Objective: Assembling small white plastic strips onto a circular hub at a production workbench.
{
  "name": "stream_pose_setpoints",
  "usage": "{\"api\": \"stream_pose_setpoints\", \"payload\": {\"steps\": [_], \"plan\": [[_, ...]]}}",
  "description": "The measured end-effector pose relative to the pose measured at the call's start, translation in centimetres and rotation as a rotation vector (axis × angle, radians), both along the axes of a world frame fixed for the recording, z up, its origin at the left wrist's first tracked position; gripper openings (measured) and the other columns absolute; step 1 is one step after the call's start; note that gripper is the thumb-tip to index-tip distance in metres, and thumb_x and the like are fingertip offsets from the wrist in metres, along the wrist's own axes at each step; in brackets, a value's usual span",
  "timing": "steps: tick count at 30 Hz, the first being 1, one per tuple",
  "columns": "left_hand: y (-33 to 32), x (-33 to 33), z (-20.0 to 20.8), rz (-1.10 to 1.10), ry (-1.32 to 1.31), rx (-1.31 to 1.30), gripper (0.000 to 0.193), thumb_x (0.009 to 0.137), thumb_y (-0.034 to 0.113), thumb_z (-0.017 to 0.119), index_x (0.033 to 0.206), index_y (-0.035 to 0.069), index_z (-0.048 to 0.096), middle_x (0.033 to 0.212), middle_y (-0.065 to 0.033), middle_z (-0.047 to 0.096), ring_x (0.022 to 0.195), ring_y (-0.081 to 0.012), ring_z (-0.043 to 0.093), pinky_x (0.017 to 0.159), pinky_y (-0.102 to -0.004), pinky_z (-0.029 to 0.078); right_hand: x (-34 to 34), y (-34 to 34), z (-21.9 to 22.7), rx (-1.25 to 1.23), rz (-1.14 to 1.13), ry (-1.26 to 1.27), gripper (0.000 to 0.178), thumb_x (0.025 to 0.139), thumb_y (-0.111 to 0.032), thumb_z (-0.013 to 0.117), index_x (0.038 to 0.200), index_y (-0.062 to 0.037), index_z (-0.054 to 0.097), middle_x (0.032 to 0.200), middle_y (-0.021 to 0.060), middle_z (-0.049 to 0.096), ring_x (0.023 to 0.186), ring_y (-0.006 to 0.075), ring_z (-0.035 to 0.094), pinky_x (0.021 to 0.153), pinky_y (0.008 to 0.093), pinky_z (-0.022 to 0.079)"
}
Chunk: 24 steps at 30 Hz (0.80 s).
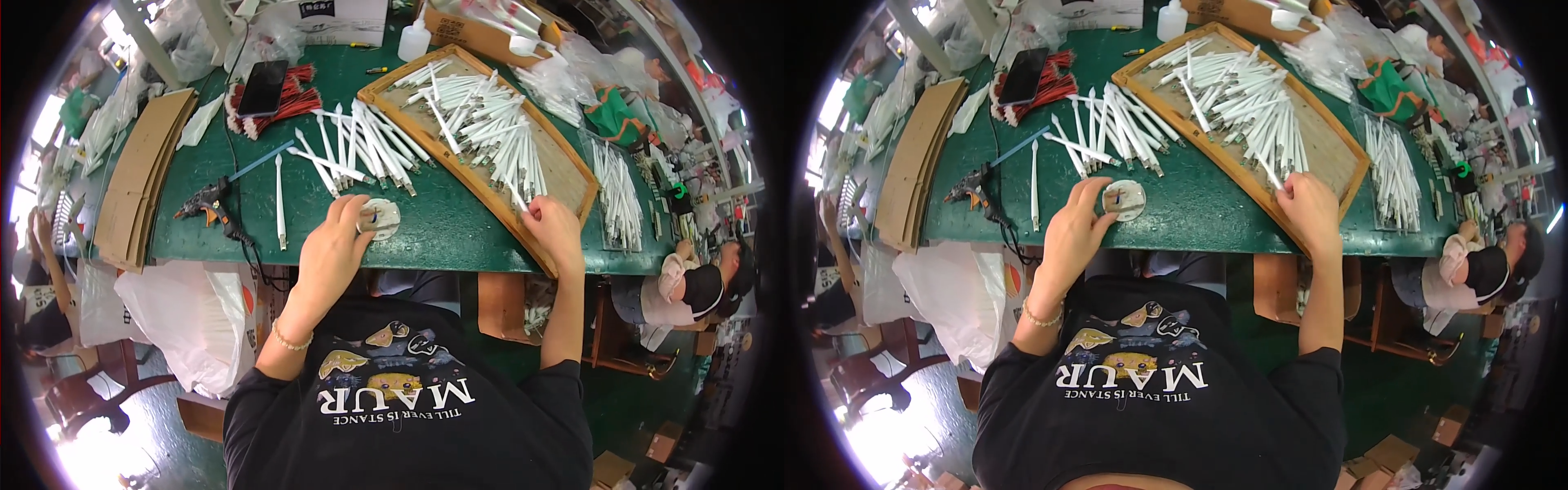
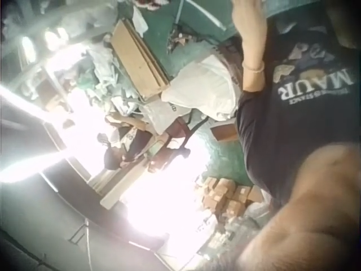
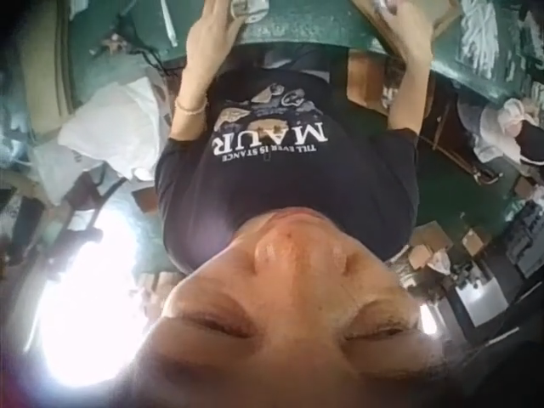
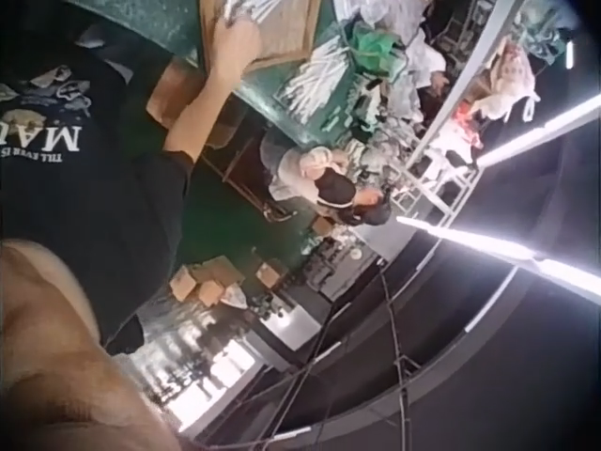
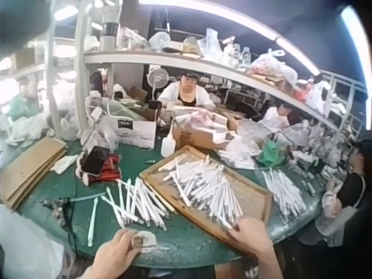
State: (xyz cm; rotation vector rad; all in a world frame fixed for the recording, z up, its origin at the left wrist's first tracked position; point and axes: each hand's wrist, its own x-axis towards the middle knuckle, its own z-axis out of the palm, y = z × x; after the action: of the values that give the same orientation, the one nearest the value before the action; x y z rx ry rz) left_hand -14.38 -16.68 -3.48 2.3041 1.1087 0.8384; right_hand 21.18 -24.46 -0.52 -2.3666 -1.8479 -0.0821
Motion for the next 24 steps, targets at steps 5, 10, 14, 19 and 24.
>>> {"api": "stream_pose_setpoints", "payload": {"steps": [5, 10, 14, 19, 24], "plan": [[0.0, -1.2, -0.7, 0.09, -0.14, -0.07, 0.044, 0.083, 0.007, 0.068, 0.123, 0.003, 0.051, 0.12, -0.0132, 0.058, 0.073, -0.0226, 0.062, 0.066, -0.0328, 0.05, 4.1, 1.4, 2.0, 0.004, -0.054, 0.46, 0.025, 0.084, -0.025, 0.064, 0.083, -0.0003, 0.065, 0.07, 0.0127, 0.064, 0.061, 0.0237, 0.062, 0.059, 0.0337, 0.047], [-0.3, -1.0, -0.9, 0.131, -0.465, -0.457, 0.044, 0.088, 0.007, 0.065, 0.128, 0.001, 0.048, 0.12, -0.0132, 0.058, 0.074, -0.0161, 0.064, 0.062, -0.0264, 0.052, 9.6, 5.2, -2.5, 0.191, -0.223, 0.501, 0.035, 0.087, -0.032, 0.063, 0.084, 0.0022, 0.065, 0.072, 0.0154, 0.065, 0.065, 0.0244, 0.064, 0.06, 0.0349, 0.047], [-0.1, -1.5, -1.8, 0.124, -0.519, -0.566, 0.042, 0.09, 0.003, 0.059, 0.13, 0.004, 0.047, 0.121, -0.0113, 0.057, 0.068, -0.0088, 0.059, 0.06, -0.0215, 0.049, 7.3, 6.8, -1.6, 0.078, -0.328, 0.237, 0.065, 0.089, -0.056, 0.053, 0.087, 0.0077, 0.065, 0.079, 0.023, 0.065, 0.078, 0.0345, 0.065, 0.071, 0.0444, 0.047], [-0.3, -1.1, -2.1, 0.095, -0.539, -0.576, 0.041, 0.091, 0.003, 0.058, 0.13, 0.003, 0.047, 0.121, -0.0117, 0.056, 0.068, -0.009, 0.059, 0.059, -0.0212, 0.049, 7.2, 8.9, -1.3, -0.186, -0.302, 0.308, 0.067, 0.078, -0.054, 0.061, 0.081, 0.0126, 0.064, 0.083, 0.0272, 0.066, 0.08, 0.0342, 0.068, 0.072, 0.0424, 0.05], [-0.3, -0.9, -2.5, 0.079, -0.557, -0.572, 0.039, 0.091, 0.004, 0.057, 0.129, 0.002, 0.047, 0.12, -0.0117, 0.056, 0.068, -0.0092, 0.059, 0.059, -0.0215, 0.05, 9.2, 10.2, -2.8, -0.174, -0.22, 0.261, 0.046, 0.068, -0.034, 0.067, 0.085, 0.0087, 0.068, 0.081, 0.0258, 0.068, 0.079, 0.035, 0.069, 0.069, 0.0403, 0.053]]}}
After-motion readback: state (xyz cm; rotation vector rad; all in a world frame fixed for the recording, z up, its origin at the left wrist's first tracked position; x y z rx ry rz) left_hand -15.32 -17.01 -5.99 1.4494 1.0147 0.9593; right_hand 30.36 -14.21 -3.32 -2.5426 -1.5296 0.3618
